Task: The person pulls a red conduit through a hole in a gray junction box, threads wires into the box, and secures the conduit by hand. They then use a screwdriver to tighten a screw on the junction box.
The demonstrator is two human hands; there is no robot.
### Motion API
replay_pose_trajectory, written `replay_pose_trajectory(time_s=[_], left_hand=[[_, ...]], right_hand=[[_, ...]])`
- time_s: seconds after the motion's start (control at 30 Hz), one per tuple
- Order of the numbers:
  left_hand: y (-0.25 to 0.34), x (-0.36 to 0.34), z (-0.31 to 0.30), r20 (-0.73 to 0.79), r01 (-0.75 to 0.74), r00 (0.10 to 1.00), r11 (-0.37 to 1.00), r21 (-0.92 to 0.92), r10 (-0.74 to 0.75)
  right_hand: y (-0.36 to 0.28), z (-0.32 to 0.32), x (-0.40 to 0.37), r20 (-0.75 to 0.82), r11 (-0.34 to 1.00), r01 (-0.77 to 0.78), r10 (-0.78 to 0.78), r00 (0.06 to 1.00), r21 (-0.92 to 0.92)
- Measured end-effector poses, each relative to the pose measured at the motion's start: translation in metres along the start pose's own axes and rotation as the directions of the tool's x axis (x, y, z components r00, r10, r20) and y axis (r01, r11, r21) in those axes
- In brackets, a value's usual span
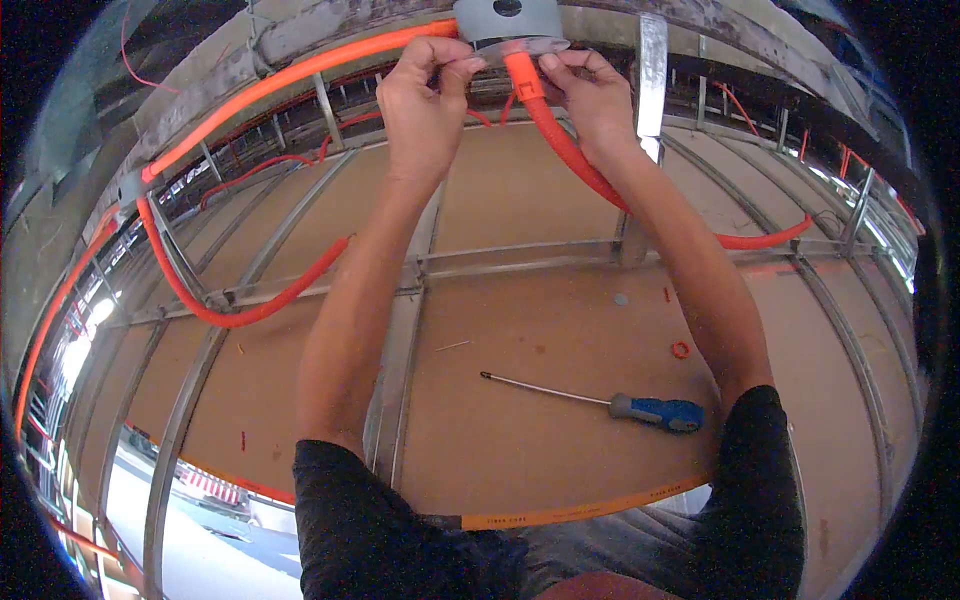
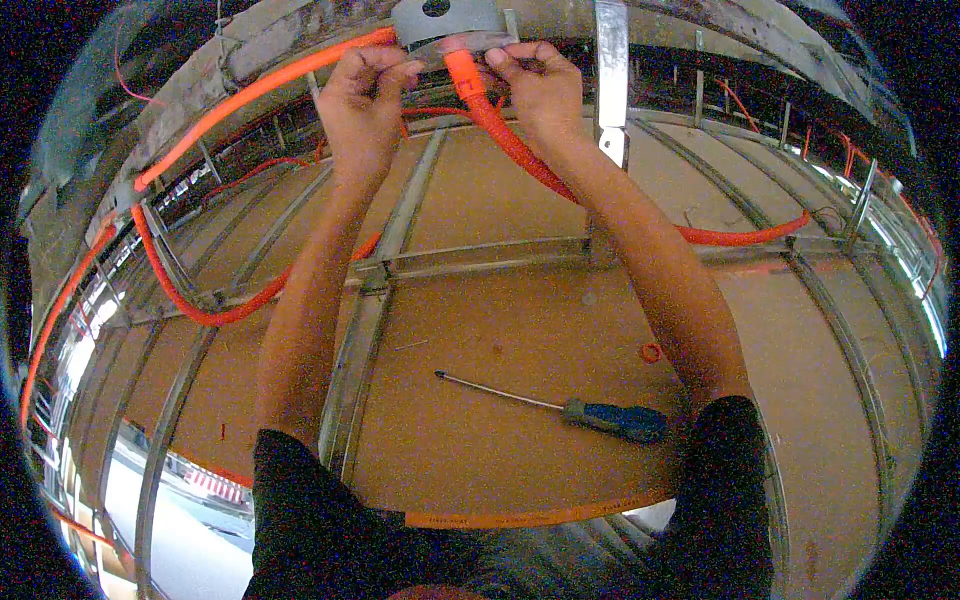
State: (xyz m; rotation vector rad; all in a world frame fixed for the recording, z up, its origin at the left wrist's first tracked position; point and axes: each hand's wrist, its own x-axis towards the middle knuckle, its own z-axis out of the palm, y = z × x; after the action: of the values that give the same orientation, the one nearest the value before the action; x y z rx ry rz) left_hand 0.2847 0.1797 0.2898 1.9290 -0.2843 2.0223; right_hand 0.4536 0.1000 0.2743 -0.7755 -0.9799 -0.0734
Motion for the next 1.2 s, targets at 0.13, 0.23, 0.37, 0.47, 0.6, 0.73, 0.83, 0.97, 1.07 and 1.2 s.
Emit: replay_pose_trajectory(time_s=[0.13, 0.23, 0.37, 0.47, 0.6, 0.73, 0.83, 0.97, 1.07, 1.2], left_hand=[[-0.007, 0.002, 0.0, -0.012, -0.03, 0.999, 0.999, -0.037, 0.03], [-0.006, -0.001, -0.001, -0.011, -0.043, 0.999, 0.999, 0.016, 0.043], [-0.006, -0.002, 0.001, -0.037, -0.091, 0.995, 0.995, 0.052, 0.093], [-0.002, -0.002, 0.005, -0.04, -0.078, 0.996, 0.996, 0.05, 0.08], [0.0, -0.005, 0.006, -0.061, -0.034, 0.998, 0.993, -0.11, 0.027], [0.002, -0.007, 0.007, -0.053, -0.009, 0.999, 0.993, -0.119, 0.003], [0.0, -0.005, 0.005, -0.05, -0.039, 0.998, 0.997, -0.06, 0.036], [-0.005, -0.004, 0.002, -0.019, -0.087, 0.996, 0.994, 0.062, 0.088], [-0.008, -0.003, 0.002, -0.013, -0.14, 0.99, 0.981, 0.133, 0.143], [-0.008, -0.003, 0.006, -0.068, -0.151, 0.985, 0.986, 0.07, 0.156]], right_hand=[[0.001, 0.002, 0.0, -0.008, 1.0, 0.009, -0.009, 1.0, 0.019], [0.002, 0.002, -0.001, 0.003, 0.999, 0.009, -0.009, 1.0, 0.042], [0.003, 0.001, 0.0, -0.007, 1.0, 0.0, 0.0, 1.0, 0.001], [0.002, 0.0, 0.0, -0.011, 1.0, -0.001, 0.0, 1.0, -0.006], [0.005, 0.0, 0.001, 0.007, 1.0, 0.009, -0.009, 1.0, 0.0], [0.006, 0.0, 0.002, 0.001, 0.996, 0.073, -0.073, 0.997, -0.058], [0.003, 0.002, 0.0, 0.004, 0.999, 0.033, -0.032, 0.999, -0.005], [0.002, 0.002, -0.002, -0.002, 0.999, -0.002, 0.002, 1.0, 0.038], [0.003, 0.003, 0.0, 0.014, 0.999, 0.015, -0.015, 1.0, 0.041], [0.002, 0.002, -0.001, 0.008, 1.0, 0.008, -0.008, 1.0, 0.013]])
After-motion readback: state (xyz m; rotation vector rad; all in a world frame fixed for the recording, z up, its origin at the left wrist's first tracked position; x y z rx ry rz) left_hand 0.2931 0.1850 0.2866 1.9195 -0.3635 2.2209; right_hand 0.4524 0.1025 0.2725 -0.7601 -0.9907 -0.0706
